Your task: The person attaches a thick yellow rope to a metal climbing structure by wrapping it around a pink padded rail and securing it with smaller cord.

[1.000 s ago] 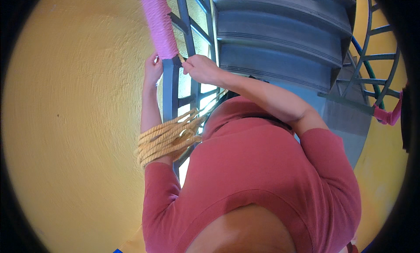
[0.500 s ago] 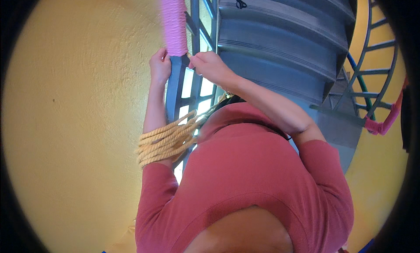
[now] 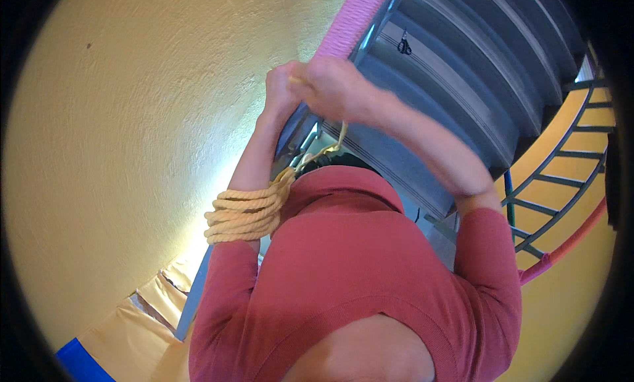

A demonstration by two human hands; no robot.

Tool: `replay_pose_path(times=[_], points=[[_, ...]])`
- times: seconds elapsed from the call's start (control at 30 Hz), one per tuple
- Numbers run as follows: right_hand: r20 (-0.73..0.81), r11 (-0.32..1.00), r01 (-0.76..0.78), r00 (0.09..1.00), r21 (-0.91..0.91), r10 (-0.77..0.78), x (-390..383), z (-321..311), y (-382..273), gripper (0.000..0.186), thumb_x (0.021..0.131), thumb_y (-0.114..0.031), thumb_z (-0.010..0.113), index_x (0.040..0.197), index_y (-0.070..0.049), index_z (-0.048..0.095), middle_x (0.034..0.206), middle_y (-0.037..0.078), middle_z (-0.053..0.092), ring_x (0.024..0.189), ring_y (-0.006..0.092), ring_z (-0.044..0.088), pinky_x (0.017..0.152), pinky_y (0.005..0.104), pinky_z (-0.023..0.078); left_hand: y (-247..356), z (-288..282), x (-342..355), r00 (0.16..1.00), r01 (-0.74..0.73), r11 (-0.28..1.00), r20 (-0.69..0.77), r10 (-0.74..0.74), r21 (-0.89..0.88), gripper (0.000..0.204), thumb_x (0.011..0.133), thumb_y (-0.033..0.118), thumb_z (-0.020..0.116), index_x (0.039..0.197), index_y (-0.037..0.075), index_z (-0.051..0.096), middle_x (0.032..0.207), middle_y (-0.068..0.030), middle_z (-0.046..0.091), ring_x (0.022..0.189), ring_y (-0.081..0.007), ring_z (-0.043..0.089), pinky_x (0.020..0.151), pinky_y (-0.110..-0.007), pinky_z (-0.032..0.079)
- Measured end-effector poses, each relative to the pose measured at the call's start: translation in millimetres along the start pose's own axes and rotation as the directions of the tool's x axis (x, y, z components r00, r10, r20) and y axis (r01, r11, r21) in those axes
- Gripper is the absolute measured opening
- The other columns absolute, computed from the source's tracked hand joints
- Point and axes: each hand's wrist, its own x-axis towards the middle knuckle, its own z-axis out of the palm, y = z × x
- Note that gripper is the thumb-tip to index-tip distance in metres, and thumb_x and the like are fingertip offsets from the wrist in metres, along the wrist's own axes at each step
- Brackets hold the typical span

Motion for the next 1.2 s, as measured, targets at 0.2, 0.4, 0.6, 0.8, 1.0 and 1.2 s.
replay_pose_path(times=[0.2,0.4,0.6,0.8,1.0,1.2], points=[[0.234,0.957,0.062,0.972,-0.285,0.007,75.8,-13.9,23.1,0.026,0.082,-0.028,0.057,0.082,-0.003,0.065,0.078,0.017,0.064,0.076,0.0368,0.062,0.067,0.0445,0.048,-27.9,-0.3,0.3,0.998,0.058,0.998,0.034,-0.059,0.032,0.022,0.077,0.014,0.062,0.092,-0.002,0.066,0.087,-0.0164,0.067,0.08,-0.0233,0.064,0.072,-0.033,0.049],[0.295,0.928,-0.035,0.943,-0.372,0.153,103.5,-6.7,55.3,0.029,0.077,-0.033,0.065,0.086,-0.005,0.067,0.078,0.015,0.065,0.079,0.0332,0.064,0.067,0.0426,0.049,7.3,-27.8,-15.0,0.952,0.284,0.903,0.207,-0.225,-0.323,0.029,0.077,0.022,0.068,0.092,-0.003,0.069,0.087,-0.0172,0.069,0.082,-0.0176,0.066,0.074,-0.03,0.05],[0.189,0.936,0.002,0.98,-0.352,0.069,107.9,9.5,66.7,0.036,0.072,-0.036,0.072,0.087,-0.004,0.067,0.079,0.012,0.066,0.077,0.0311,0.065,0.068,0.0409,0.049,19.5,-15.8,-14.6,0.938,0.346,0.922,0.087,-0.335,-0.172,0.026,0.076,0.017,0.076,0.09,-0.004,0.067,0.078,-0.0083,0.067,0.07,-0.0111,0.06,0.065,-0.025,0.047],[0.303,0.964,-0.244,0.931,0.103,0.203,105.6,-11.6,55.8,0.035,0.078,-0.031,0.07,0.098,-0.003,0.063,0.079,0.009,0.066,0.073,0.0215,0.065,0.065,0.0338,0.049,12.0,-6.4,-15.8,0.894,0.44,0.869,0.023,-0.447,-0.224,0.019,0.076,0.013,0.075,0.087,-0.001,0.068,0.076,-0.0068,0.067,0.07,-0.0097,0.059,0.065,-0.024,0.046],[0.317,0.427,-0.293,0.948,0.855,0.017,7.8,-45.7,48.2,0.035,0.088,-0.015,0.061,0.116,0.004,0.05,0.081,0.009,0.066,0.073,0.0137,0.063,0.066,0.0259,0.049,1.9,0.3,-22.1,0.937,0.3,0.915,-0.095,-0.335,-0.269,0.018,0.073,0.014,0.076,0.082,0.0,0.07,0.072,-0.0095,0.068,0.066,-0.0124,0.062,0.061,-0.026,0.049],[0.56,0.391,-0.595,0.801,0.703,0.211,-97.4,-2.4,108.9,0.023,0.093,-0.019,0.056,0.104,0.001,0.058,0.077,0.005,0.063,0.069,0.0106,0.059,0.067,0.0241,0.046,8.5,-6.5,-22.8,0.949,0.296,0.926,-0.039,-0.313,-0.234,0.017,0.074,0.013,0.073,0.084,0.001,0.071,0.073,-0.0096,0.068,0.066,-0.0121,0.063,0.062,-0.026,0.05]])
